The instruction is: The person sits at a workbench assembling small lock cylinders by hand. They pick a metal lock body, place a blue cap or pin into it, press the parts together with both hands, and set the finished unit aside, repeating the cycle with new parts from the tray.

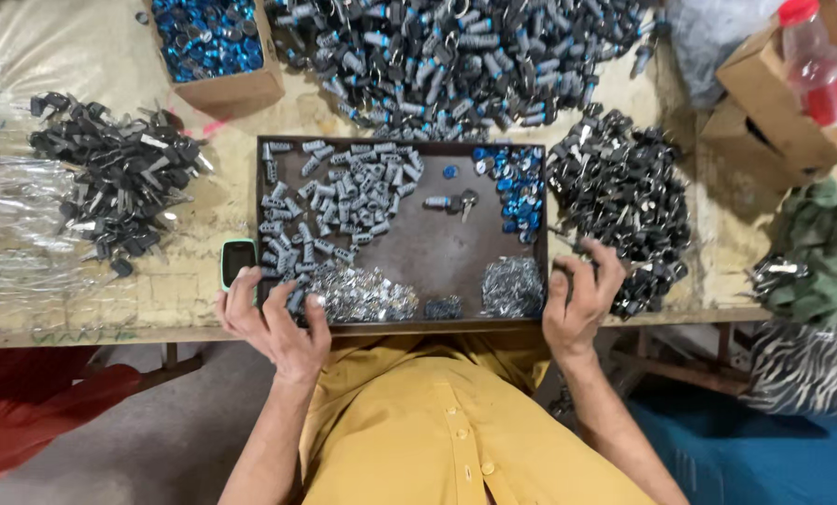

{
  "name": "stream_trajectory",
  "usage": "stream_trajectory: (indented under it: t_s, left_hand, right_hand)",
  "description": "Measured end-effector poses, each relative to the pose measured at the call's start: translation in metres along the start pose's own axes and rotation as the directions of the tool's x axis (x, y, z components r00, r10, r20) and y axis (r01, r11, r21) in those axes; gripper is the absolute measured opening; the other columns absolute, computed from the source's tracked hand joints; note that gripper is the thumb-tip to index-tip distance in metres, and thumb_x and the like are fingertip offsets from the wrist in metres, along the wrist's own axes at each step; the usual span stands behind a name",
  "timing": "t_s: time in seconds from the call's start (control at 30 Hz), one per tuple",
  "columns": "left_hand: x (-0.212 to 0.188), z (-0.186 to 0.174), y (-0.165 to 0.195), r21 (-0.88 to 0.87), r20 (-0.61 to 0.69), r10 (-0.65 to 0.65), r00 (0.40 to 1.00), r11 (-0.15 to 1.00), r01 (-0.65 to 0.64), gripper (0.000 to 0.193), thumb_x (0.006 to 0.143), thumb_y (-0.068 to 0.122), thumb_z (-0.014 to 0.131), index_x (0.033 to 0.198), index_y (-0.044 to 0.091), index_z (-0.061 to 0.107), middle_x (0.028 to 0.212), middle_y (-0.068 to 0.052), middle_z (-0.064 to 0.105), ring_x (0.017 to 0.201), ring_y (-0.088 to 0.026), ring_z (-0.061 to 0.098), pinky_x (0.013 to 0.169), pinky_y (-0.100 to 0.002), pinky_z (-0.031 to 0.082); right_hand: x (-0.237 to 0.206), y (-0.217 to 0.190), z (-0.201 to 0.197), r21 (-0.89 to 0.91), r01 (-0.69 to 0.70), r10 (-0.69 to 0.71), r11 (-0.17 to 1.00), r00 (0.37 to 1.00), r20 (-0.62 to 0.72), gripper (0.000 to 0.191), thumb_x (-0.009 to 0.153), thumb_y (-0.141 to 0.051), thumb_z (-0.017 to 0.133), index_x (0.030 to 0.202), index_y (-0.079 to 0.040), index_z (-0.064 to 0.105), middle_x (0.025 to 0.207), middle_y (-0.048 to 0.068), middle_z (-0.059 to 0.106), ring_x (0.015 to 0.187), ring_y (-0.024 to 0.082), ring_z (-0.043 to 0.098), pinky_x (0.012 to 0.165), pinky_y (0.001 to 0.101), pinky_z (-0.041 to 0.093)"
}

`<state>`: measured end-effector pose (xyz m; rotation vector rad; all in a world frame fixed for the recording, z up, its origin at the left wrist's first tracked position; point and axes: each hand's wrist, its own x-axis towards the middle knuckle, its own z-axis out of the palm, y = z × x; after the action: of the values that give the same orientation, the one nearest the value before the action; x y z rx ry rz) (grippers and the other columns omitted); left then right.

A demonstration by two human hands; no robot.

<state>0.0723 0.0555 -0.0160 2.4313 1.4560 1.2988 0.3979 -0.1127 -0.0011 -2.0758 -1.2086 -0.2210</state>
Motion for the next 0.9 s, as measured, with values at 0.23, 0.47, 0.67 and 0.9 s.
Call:
stream_trajectory:
  t_s: [0.23, 0.47, 0.67, 0.9]
  left_hand:
    - [-0.023, 0.034, 0.009, -0.033, -0.028, 0.015, 1.000, 0.999, -0.016, 0.023, 0.100, 0.023, 0.067, 0.112, 0.003, 0.063, 0.139, -0.022, 0.050, 0.137, -0.039, 0.046, 0.121, -0.062, 0.023]
    - [0.007, -0.005, -0.021, -0.072, 0.048, 0.000, 0.999, 0.997, 0.004, 0.024, 0.092, 0.021, 0.071, 0.111, 0.007, 0.064, 0.135, -0.018, 0.052, 0.134, -0.036, 0.048, 0.120, -0.059, 0.023]
    - [0.019, -0.018, -0.024, -0.052, 0.102, 0.012, 0.995, 0.999, -0.007, 0.025, 0.091, 0.020, 0.071, 0.111, 0.008, 0.064, 0.136, -0.017, 0.052, 0.135, -0.035, 0.048, 0.120, -0.058, 0.022]
    - [0.001, -0.022, -0.028, -0.023, -0.009, -0.008, 1.000, 1.000, 0.008, 0.022, 0.097, 0.023, 0.068, 0.113, 0.008, 0.063, 0.137, -0.019, 0.051, 0.136, -0.036, 0.047, 0.119, -0.059, 0.022]
  right_hand:
    - [-0.009, 0.040, 0.014, 0.029, -0.028, 0.028, 0.999, 1.000, 0.004, 0.047, 0.109, -0.044, 0.055, 0.111, 0.001, 0.068, 0.140, 0.020, 0.055, 0.132, 0.038, 0.045, 0.114, 0.0510, 0.036]
    - [0.001, 0.001, 0.018, -0.037, 0.007, -0.007, 0.999, 1.000, 0.006, 0.038, 0.108, -0.038, 0.058, 0.111, -0.001, 0.067, 0.139, 0.019, 0.057, 0.133, 0.039, 0.045, 0.120, 0.0531, 0.033]
    - [0.002, -0.031, 0.017, -0.029, -0.006, 0.006, 1.000, 1.000, -0.012, 0.034, 0.106, -0.035, 0.062, 0.109, -0.002, 0.067, 0.137, 0.017, 0.057, 0.131, 0.038, 0.046, 0.120, 0.0526, 0.036]
    - [-0.012, -0.033, 0.010, 0.040, -0.034, 0.034, 0.999, 0.999, -0.014, 0.037, 0.107, -0.036, 0.063, 0.111, 0.000, 0.067, 0.137, 0.020, 0.053, 0.129, 0.037, 0.045, 0.108, 0.0473, 0.041]
